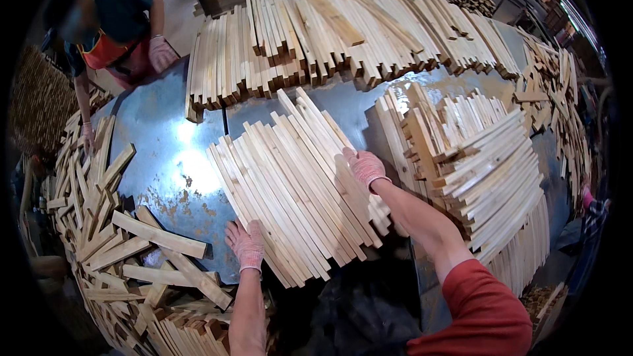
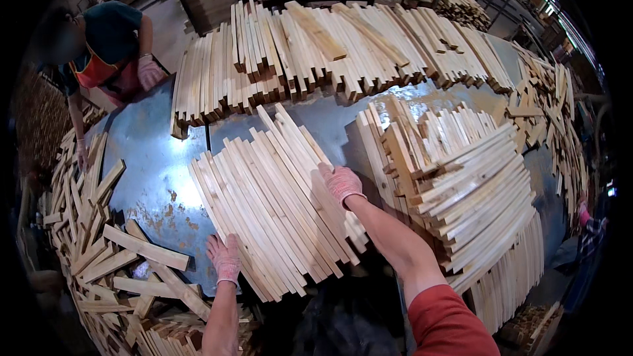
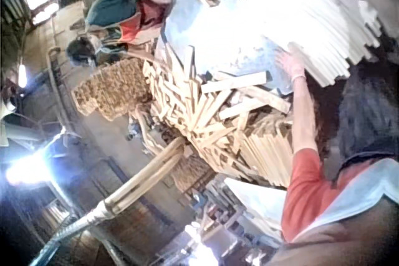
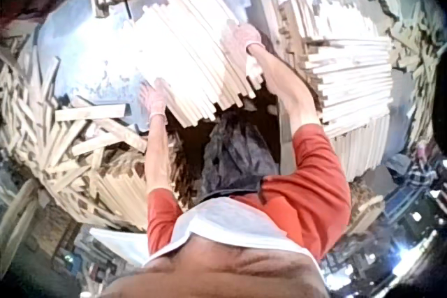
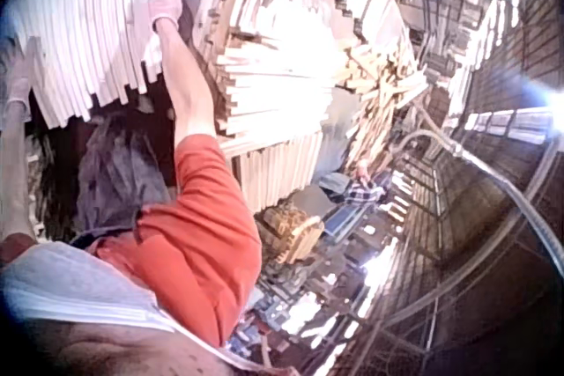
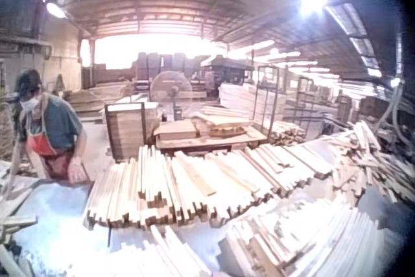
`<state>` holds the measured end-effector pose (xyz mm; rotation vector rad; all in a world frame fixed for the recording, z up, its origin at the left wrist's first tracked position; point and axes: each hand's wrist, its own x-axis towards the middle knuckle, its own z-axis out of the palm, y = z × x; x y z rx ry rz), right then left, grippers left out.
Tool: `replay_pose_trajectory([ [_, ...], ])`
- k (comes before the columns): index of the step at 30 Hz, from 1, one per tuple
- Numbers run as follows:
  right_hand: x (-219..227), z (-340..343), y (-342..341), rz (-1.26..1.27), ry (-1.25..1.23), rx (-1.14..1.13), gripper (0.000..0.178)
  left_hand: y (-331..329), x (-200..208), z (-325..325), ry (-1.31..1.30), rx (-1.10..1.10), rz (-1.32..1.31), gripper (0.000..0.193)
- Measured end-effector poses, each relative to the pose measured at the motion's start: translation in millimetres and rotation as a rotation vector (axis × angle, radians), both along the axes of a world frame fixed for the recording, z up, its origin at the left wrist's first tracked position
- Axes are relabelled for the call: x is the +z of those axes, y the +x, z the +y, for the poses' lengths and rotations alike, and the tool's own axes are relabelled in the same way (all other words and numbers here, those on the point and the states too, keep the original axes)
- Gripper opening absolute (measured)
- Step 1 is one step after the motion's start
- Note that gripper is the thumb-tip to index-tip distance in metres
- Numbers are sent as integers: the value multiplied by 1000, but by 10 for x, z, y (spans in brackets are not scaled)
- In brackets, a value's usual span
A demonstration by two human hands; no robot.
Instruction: The person repeatedly picks up stacks of light-colored wooden planks from a table and places them onto a conveyor belt. The person wears gloves and handles the planks in batches, aligning them before feeding them into the machine.
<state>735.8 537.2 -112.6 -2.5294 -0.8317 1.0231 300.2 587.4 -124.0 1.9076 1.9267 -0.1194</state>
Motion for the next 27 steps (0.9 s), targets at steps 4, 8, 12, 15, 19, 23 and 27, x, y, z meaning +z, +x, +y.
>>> replay_pose_trajectory([
  [4,556,34,-51,34,-90,-1,86,2,-197,-134,7,302,-561,75],
  [8,476,-56,19,-15,-109,-10,87,376,423,-274,-169,650,-1356,70],
  [12,365,-137,108,-75,-57,-6,86,324,452,-229,-402,722,-1376,64],
  [15,292,-186,180,-97,-16,30,84,470,674,-385,-401,727,-1427,63],
  [19,615,-222,-106,-5,-58,114,76,417,1024,-842,-294,800,-1385,56],
  [23,762,-466,-38,70,62,128,70,616,1408,-1390,-174,844,-1401,59],
  [27,518,-552,495,10,312,246,64,983,1515,-1714,-68,739,-1505,63],
])
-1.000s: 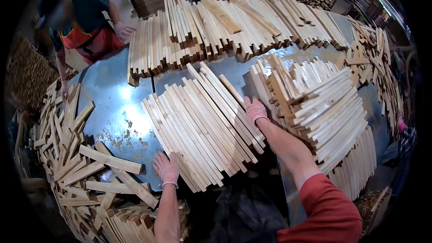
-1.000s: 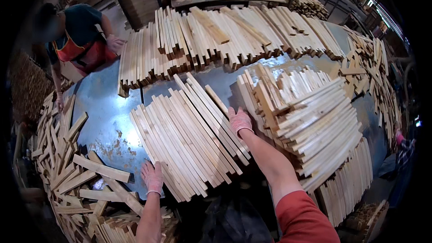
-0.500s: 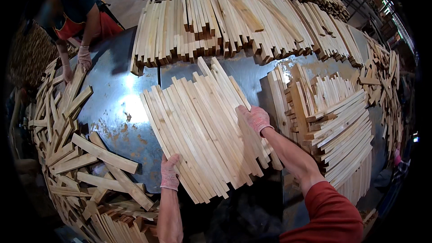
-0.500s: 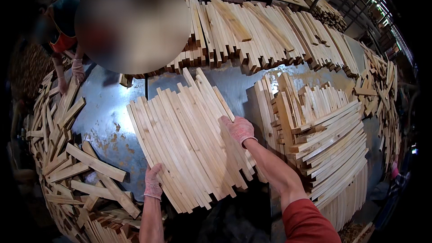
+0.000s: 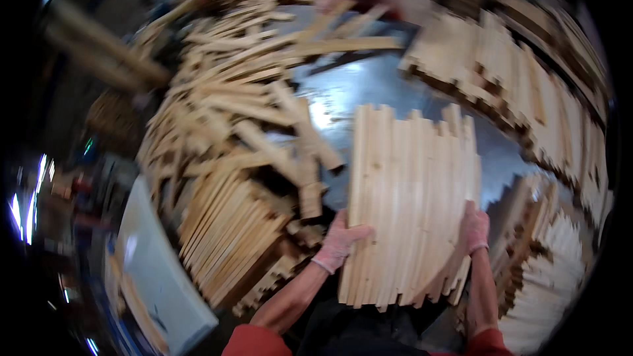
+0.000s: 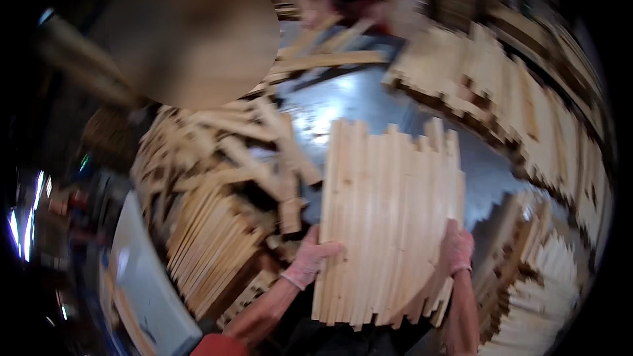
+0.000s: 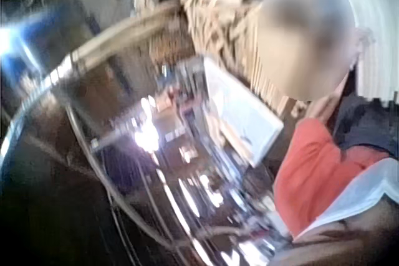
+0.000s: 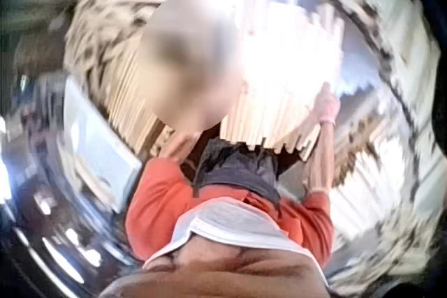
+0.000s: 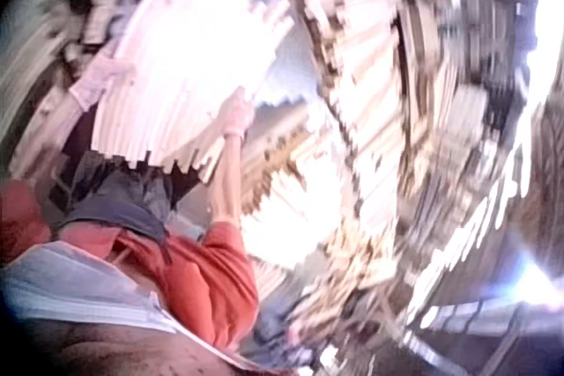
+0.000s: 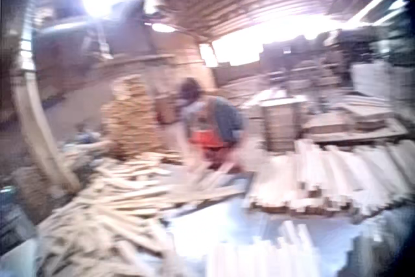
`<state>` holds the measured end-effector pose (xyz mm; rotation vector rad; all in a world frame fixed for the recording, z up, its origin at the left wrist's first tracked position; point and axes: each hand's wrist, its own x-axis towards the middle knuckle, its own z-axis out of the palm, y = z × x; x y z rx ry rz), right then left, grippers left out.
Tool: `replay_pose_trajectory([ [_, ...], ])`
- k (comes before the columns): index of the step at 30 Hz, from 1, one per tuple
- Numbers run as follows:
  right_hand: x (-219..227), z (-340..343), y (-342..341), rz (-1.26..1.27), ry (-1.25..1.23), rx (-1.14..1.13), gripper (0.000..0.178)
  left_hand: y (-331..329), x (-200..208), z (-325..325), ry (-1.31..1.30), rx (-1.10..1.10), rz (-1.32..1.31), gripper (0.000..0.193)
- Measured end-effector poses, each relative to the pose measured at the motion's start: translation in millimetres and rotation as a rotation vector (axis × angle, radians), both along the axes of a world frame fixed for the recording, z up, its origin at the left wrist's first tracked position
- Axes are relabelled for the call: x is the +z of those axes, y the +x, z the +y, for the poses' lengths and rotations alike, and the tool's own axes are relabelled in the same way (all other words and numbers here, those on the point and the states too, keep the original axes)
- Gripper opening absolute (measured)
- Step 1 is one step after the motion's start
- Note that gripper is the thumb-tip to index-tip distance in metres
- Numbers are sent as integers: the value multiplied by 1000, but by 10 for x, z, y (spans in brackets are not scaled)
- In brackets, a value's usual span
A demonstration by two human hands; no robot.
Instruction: The person repeatedly picks up stacks of light-colored wooden planks from a table and places them onto a conveyor belt. The person wears gloves and handles the planks in batches, aligning them before feeding them into the machine.
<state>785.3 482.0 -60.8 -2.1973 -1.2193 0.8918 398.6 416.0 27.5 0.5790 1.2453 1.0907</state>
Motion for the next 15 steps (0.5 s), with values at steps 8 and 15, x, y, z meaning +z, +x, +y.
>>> replay_pose_trajectory([
  [8,500,758,-44,446,302,186,52,161,116,-654,162,241,112,61],
  [15,1249,761,-1394,271,424,604,54,-356,122,-1683,396,612,42,74],
])
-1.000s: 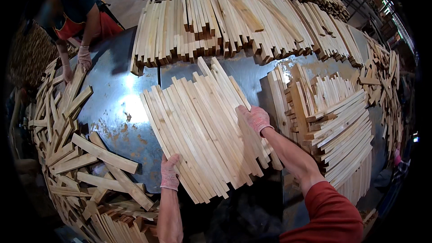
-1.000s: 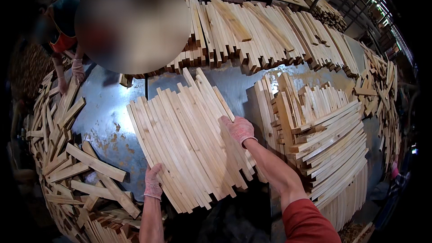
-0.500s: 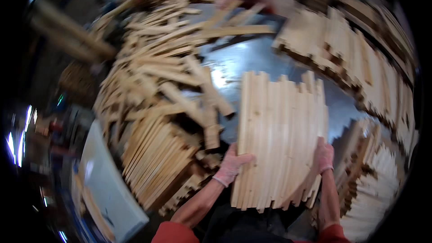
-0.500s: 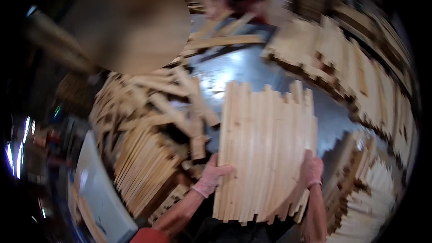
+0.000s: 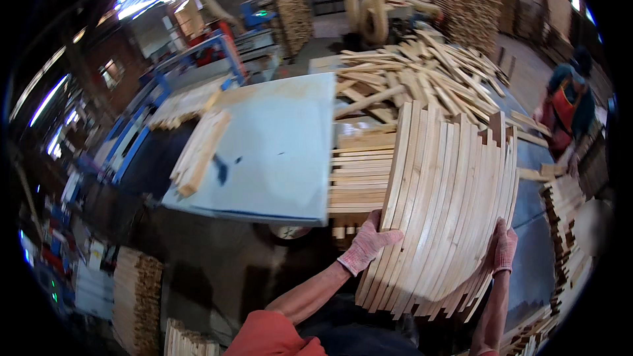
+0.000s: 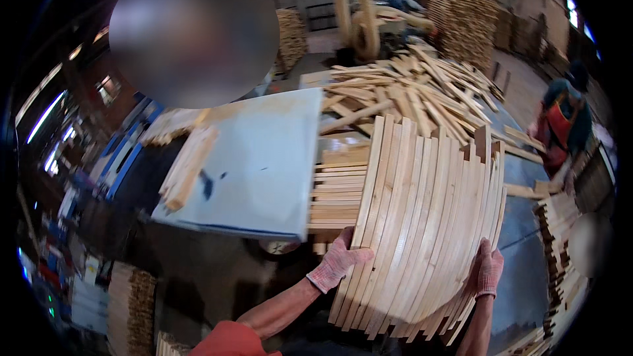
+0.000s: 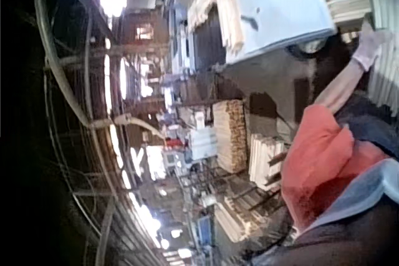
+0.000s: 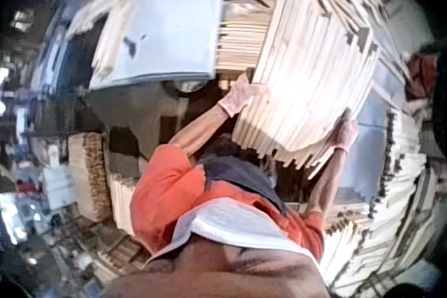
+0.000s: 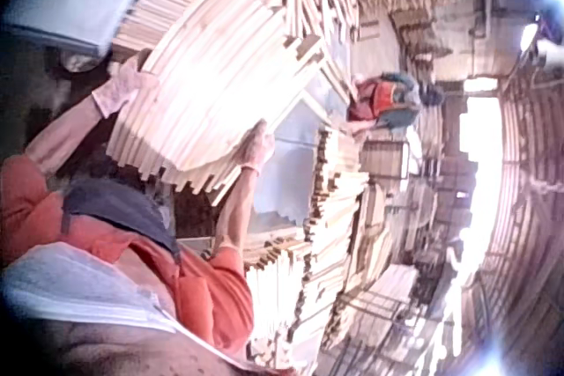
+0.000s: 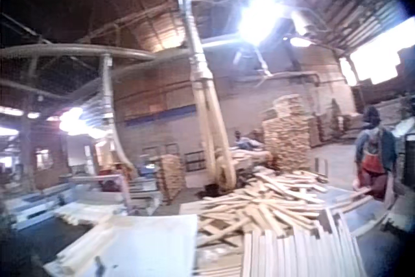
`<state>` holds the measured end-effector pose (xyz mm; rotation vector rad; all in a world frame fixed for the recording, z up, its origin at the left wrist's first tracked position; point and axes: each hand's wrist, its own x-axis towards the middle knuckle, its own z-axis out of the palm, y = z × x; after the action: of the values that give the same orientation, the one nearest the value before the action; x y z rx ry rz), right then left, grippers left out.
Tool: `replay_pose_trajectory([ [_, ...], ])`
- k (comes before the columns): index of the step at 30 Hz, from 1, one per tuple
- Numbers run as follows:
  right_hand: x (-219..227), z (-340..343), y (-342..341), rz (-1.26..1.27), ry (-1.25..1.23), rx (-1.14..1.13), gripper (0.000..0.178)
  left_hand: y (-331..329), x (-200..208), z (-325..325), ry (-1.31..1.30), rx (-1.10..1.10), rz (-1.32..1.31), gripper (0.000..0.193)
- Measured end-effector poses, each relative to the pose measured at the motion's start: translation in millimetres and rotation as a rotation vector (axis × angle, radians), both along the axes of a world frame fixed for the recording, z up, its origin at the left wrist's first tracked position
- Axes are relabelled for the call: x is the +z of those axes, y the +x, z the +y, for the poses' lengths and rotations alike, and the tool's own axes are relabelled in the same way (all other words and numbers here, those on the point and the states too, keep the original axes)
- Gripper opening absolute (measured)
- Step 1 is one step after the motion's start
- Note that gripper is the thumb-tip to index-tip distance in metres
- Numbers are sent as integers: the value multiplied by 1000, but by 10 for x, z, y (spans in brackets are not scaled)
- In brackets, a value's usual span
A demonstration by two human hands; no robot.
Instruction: The person repeatedly picks up stacks of light-colored wooden planks from a table and places them onto a conveyor belt. The person wears gloves and handles the planks in batches, aligning them before feeding them into the machine.
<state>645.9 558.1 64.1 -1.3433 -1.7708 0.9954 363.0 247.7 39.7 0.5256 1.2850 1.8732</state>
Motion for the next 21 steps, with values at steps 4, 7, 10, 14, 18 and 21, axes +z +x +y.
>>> replay_pose_trajectory([
  [4,-23,-51,-909,-112,97,159,58,-280,28,-727,47,189,-49,70],
  [7,22,-316,-1565,-213,162,289,60,-423,-2,-1187,12,297,-92,64],
  [10,-67,-465,-1961,-314,141,375,61,-506,-249,-1472,32,365,-131,56],
  [14,-86,-961,-2478,-350,-35,502,59,-713,-300,-1889,79,449,-238,59],
  [18,-278,-1092,-2849,-703,-4,628,73,-1055,-386,-2193,-71,457,-353,53],
  [21,-173,-1392,-3159,-843,23,595,81,-1543,-373,-2344,-158,401,-339,59],
])
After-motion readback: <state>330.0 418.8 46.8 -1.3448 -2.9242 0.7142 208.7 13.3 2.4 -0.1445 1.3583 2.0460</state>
